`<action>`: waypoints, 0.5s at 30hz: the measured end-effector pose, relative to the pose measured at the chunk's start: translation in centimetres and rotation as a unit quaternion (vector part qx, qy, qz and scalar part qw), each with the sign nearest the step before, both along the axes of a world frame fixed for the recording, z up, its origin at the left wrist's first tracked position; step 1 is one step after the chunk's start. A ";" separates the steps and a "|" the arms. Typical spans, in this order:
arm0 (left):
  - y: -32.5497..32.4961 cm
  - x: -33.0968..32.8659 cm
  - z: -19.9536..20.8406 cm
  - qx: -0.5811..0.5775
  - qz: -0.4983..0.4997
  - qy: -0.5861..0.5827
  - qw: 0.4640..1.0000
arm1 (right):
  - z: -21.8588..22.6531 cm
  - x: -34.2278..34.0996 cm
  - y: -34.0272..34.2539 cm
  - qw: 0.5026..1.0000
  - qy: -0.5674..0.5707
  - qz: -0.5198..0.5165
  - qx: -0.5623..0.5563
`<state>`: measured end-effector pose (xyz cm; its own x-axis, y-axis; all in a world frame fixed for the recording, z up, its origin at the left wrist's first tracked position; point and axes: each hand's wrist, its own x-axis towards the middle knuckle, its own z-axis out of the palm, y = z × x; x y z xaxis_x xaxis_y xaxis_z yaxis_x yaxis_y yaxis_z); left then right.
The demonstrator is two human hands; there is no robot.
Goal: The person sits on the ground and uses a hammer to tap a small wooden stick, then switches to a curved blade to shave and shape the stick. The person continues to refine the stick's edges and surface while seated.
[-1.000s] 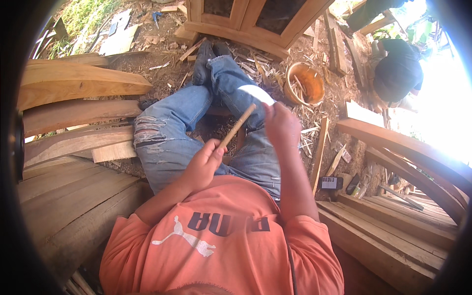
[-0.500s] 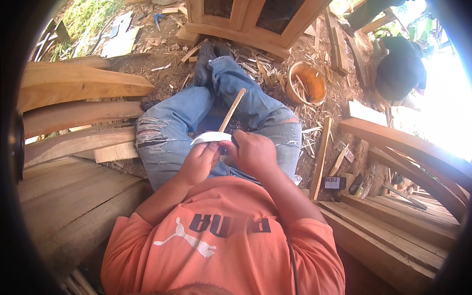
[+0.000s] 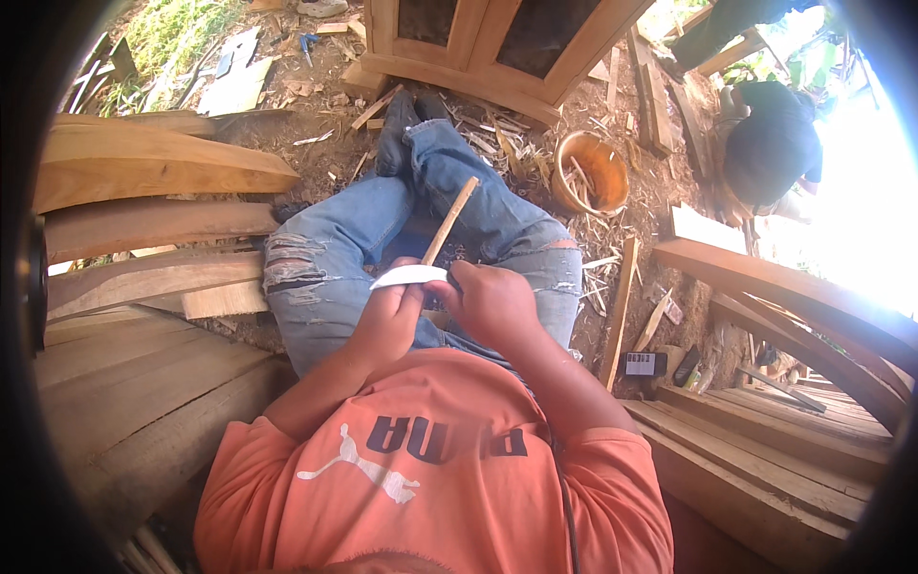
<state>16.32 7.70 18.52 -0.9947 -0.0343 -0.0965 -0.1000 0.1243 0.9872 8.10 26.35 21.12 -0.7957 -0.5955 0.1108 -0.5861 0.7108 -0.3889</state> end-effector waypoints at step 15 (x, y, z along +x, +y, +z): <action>0.6 1.1 0.9 0.168 -0.027 -0.052 0.984 | 1.5 -6.2 3.2 0.982 0.073 -0.173 0.007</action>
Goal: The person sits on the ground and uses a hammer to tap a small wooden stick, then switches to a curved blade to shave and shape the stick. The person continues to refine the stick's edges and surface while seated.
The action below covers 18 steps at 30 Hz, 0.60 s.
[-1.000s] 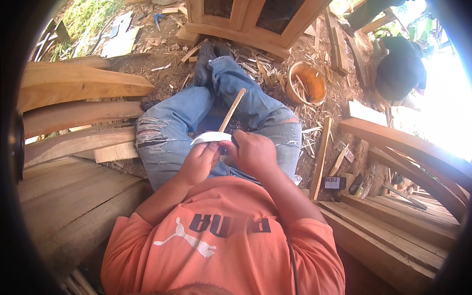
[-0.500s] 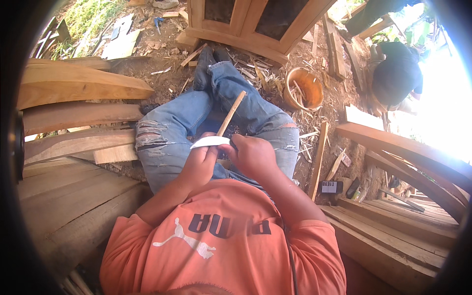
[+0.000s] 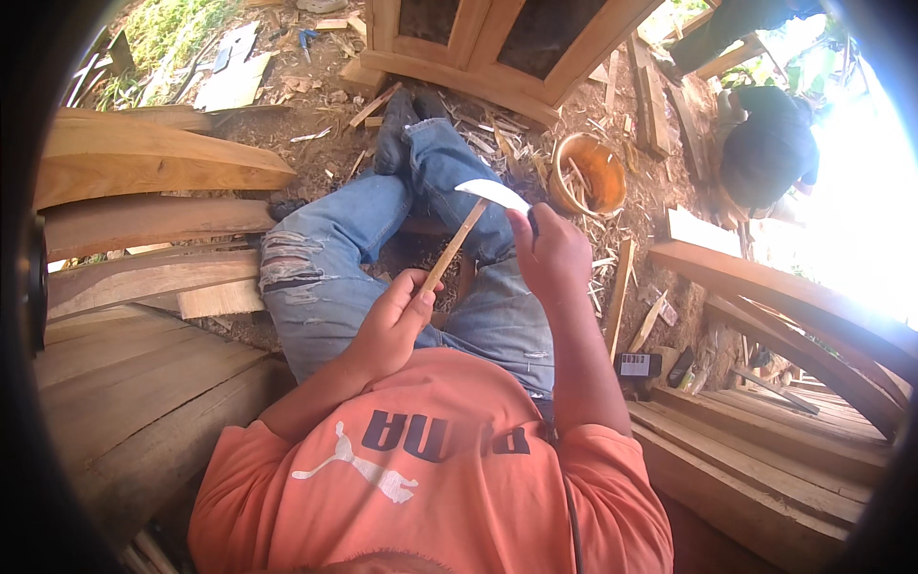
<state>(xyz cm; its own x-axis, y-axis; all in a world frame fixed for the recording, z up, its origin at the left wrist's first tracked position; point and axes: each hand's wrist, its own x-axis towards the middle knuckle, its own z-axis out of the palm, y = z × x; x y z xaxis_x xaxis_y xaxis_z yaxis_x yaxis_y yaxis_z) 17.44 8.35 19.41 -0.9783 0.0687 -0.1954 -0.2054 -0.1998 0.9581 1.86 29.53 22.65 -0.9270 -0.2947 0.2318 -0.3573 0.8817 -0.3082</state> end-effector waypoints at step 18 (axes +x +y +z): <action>-1.7 -2.3 -1.2 0.053 -0.021 -0.023 0.998 | -1.6 6.7 -3.1 0.985 -0.103 0.136 -0.030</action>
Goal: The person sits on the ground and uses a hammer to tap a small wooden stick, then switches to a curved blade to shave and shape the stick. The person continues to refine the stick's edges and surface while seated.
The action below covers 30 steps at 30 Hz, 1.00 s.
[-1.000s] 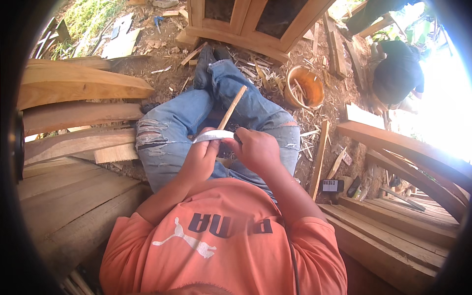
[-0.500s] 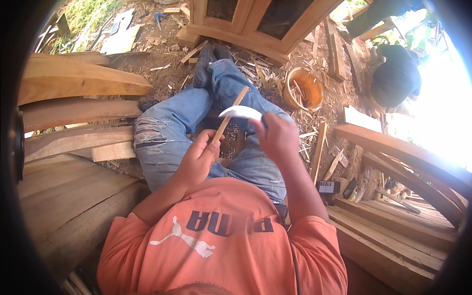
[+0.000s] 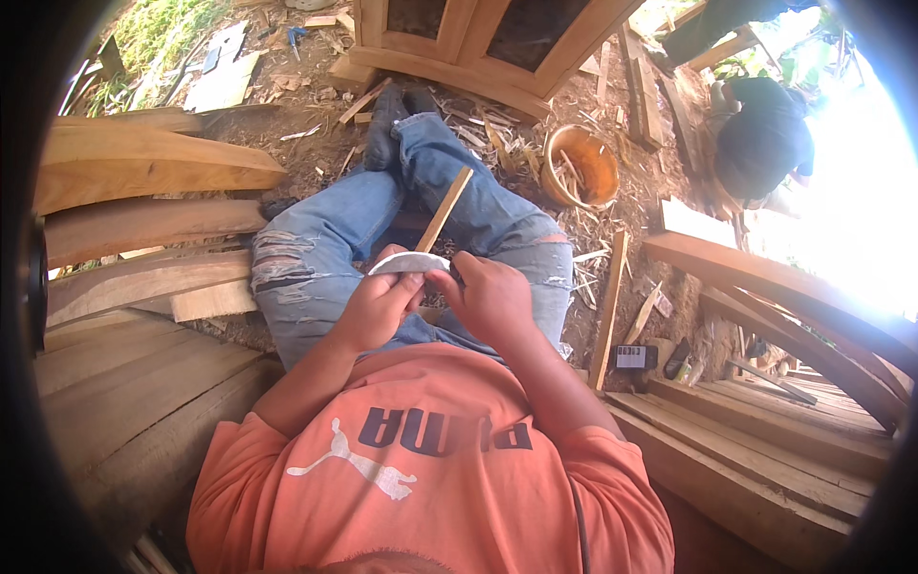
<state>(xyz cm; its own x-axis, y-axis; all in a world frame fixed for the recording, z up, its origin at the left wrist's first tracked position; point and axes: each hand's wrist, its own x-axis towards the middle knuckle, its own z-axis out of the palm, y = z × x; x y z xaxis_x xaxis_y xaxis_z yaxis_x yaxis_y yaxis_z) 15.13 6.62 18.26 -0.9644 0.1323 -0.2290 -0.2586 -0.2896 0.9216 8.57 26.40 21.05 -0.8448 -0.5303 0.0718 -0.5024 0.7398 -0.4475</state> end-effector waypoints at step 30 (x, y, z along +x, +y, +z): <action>-0.3 0.5 1.8 -0.084 -0.026 0.032 0.996 | 1.0 0.0 0.2 0.961 -0.264 -0.002 -0.080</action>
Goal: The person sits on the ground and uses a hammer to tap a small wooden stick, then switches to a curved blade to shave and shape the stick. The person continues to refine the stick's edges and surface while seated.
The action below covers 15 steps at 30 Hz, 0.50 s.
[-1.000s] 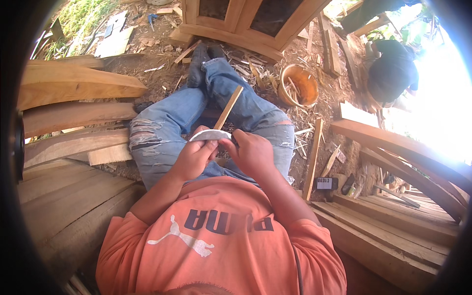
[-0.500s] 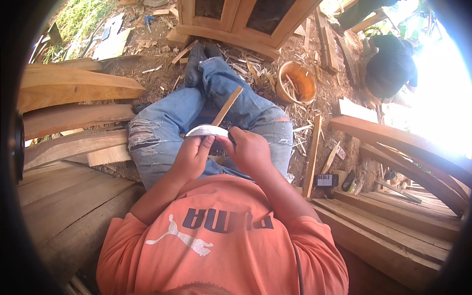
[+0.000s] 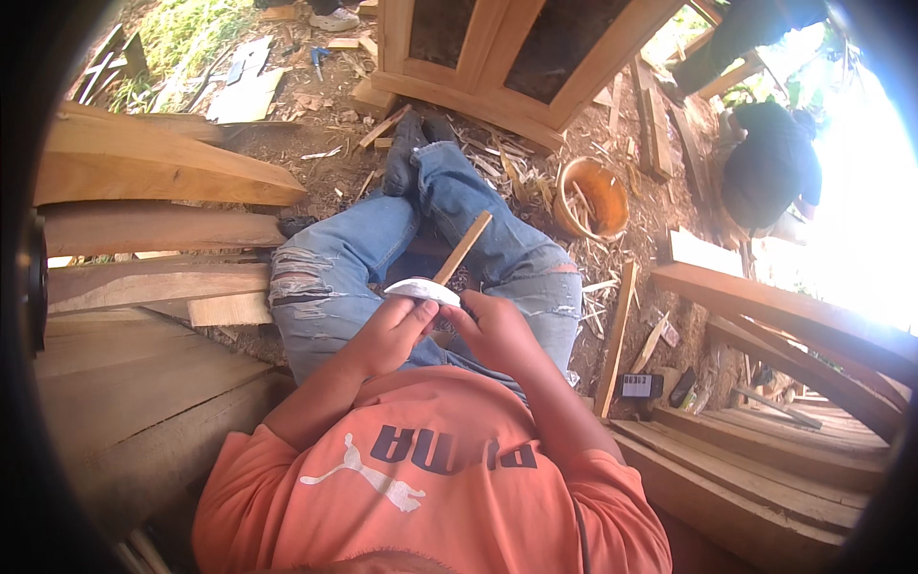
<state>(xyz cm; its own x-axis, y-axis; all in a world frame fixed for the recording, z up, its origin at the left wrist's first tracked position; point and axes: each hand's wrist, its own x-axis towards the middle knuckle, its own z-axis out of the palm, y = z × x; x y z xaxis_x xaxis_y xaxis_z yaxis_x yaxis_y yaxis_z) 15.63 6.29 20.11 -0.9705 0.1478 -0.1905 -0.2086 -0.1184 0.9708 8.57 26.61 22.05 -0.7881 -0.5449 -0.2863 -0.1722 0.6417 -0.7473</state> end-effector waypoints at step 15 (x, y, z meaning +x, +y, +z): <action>-1.8 0.2 -3.8 0.008 -0.083 0.120 0.989 | -3.7 0.8 1.5 0.933 -0.314 -0.068 -0.162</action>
